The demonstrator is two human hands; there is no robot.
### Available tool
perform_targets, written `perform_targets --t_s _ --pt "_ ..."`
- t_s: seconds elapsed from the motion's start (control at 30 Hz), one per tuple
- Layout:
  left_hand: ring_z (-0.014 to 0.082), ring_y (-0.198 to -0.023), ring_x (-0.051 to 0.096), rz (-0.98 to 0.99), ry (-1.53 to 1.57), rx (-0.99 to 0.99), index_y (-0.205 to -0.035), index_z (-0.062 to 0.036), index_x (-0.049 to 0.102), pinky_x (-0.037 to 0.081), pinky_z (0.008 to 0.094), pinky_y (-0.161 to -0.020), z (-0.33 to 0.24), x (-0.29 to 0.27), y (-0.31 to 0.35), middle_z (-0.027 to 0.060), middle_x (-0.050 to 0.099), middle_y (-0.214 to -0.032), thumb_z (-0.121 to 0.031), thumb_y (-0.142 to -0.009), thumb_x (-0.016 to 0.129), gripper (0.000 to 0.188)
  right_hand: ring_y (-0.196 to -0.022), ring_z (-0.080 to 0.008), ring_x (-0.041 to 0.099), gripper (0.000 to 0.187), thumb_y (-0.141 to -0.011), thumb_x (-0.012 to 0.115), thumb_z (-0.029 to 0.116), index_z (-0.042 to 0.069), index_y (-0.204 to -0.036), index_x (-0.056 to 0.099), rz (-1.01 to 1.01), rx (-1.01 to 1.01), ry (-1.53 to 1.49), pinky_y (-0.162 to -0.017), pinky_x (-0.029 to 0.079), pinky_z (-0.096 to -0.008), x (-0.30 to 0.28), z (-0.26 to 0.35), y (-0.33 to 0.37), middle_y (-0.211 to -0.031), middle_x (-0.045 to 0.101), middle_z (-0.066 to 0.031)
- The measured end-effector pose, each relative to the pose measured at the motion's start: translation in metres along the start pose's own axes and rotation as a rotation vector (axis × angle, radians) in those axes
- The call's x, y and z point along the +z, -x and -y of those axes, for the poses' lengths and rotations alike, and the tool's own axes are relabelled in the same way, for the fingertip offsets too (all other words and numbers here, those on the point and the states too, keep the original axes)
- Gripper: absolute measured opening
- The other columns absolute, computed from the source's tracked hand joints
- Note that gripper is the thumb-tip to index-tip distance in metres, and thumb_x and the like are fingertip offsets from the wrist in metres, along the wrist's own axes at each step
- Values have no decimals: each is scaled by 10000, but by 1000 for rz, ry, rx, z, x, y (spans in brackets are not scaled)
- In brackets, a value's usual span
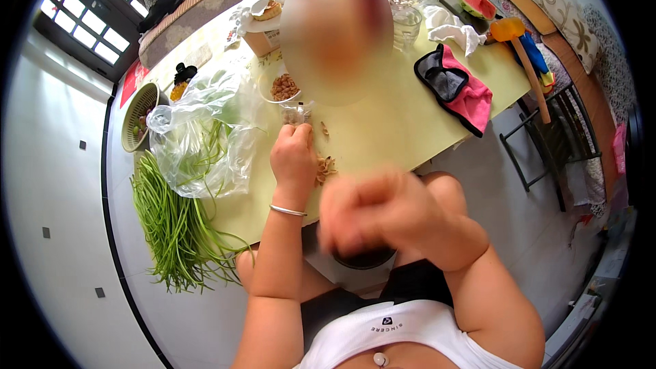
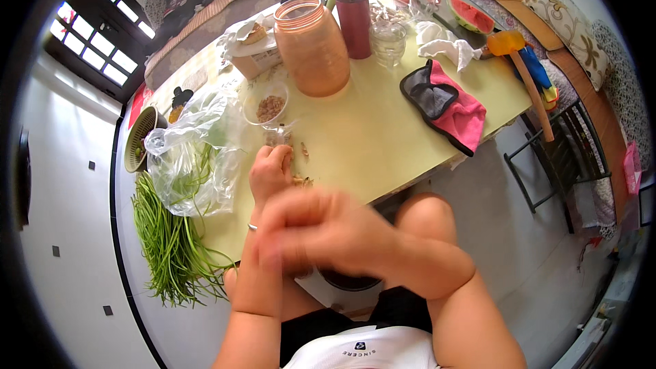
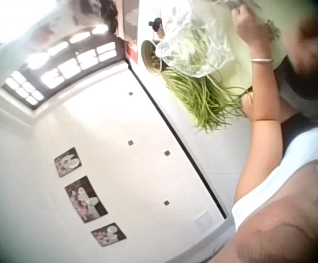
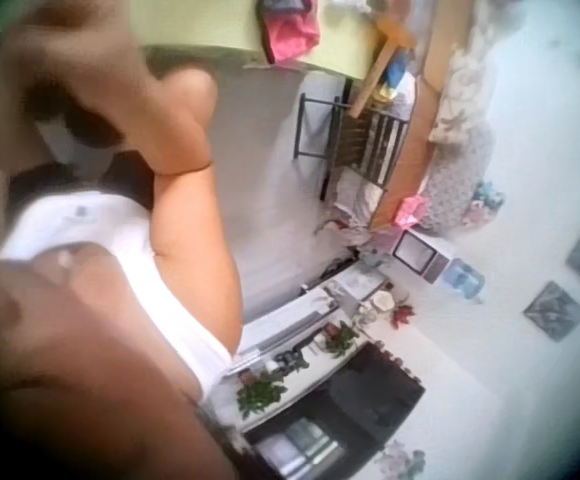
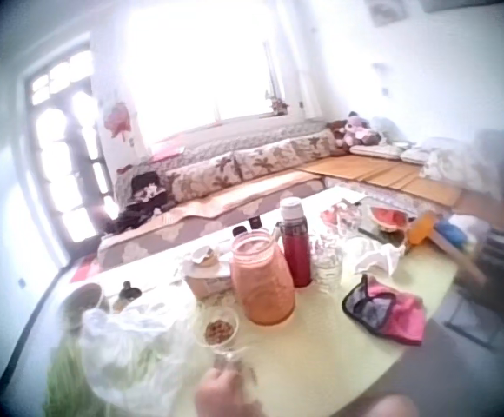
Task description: The person sits at a table and peels the skin off nuts by hand, placing the peeled nuts into a small bowl. They continue this process for several nuts before wiping the table surface with a cloth.
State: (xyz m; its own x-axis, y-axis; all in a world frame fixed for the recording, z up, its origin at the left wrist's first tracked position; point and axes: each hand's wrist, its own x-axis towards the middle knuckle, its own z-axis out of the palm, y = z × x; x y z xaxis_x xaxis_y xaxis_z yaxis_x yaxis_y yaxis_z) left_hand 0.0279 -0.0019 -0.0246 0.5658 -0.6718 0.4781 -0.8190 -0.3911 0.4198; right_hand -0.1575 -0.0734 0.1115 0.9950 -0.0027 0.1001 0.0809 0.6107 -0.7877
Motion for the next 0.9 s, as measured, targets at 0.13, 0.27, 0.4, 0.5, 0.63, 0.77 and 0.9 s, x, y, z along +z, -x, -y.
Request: perform_targets --t_s 0.13,0.27,0.4,0.5,0.63,0.77,0.9 --pt "305 -736 591 28 -60 14 -954 -75 656 491 392 -630 -5 -3 0 103 557 -800 -118 -827 625 137 -790 -79 586 133 -854 620 77 -23 -925 671 -516 -151 502 -729 475 -235 -82 -32 -42 -835 672 -40" --pt "289 -706 588 3 -69 21 -908 -57 641 479 375 -632 -5 0 0 109 572 -794 -49 -761 666 150 -822 -179 622 151 -819 588 25 -11 -938 675 -671 -76 847 -758 494 -296 -117 -53 -51 -877 692 -84" --pt "262 -684 588 50 88 -17 -901 -47 602 476 360 -608 0 -4 2 103 569 -795 -14 -732 693 195 -945 -291 592 204 -766 570 0 15 -936 681 -545 -477 1427 -801 492 -378 -130 -78 -62 -933 683 -107" --pt "223 -622 591 51 224 -84 -888 -36 581 471 338 -556 6 -7 3 86 595 -776 -10 -755 706 185 -987 -319 569 195 -752 573 8 26 -907 690 -467 -424 1494 -810 487 -403 -130 -87 -67 -941 677 -110" --pt "123 -584 571 96 1032 -443 -859 -17 602 454 257 -534 0 -18 4 57 627 -726 -20 -810 698 108 -921 -284 606 136 -766 617 29 33 -867 708 -509 -304 1358 -783 494 -367 -120 -81 -63 -892 689 -94" --pt "113 -582 571 209 1509 -668 -906 -19 645 468 224 -515 -7 -27 5 67 642 -746 -11 -866 644 41 -795 -165 643 103 -795 677 72 27 -877 719 -555 -194 656 -722 498 -284 -111 -79 -62 -817 701 -55" --pt "114 -600 590 159 1440 -584 -947 -4 652 481 222 -530 -3 -25 6 68 649 -759 -28 -870 645 81 -732 -87 618 123 -820 686 96 -5 -884 713 -504 -211 499 -673 485 -237 -106 -75 -63 -798 697 -48"
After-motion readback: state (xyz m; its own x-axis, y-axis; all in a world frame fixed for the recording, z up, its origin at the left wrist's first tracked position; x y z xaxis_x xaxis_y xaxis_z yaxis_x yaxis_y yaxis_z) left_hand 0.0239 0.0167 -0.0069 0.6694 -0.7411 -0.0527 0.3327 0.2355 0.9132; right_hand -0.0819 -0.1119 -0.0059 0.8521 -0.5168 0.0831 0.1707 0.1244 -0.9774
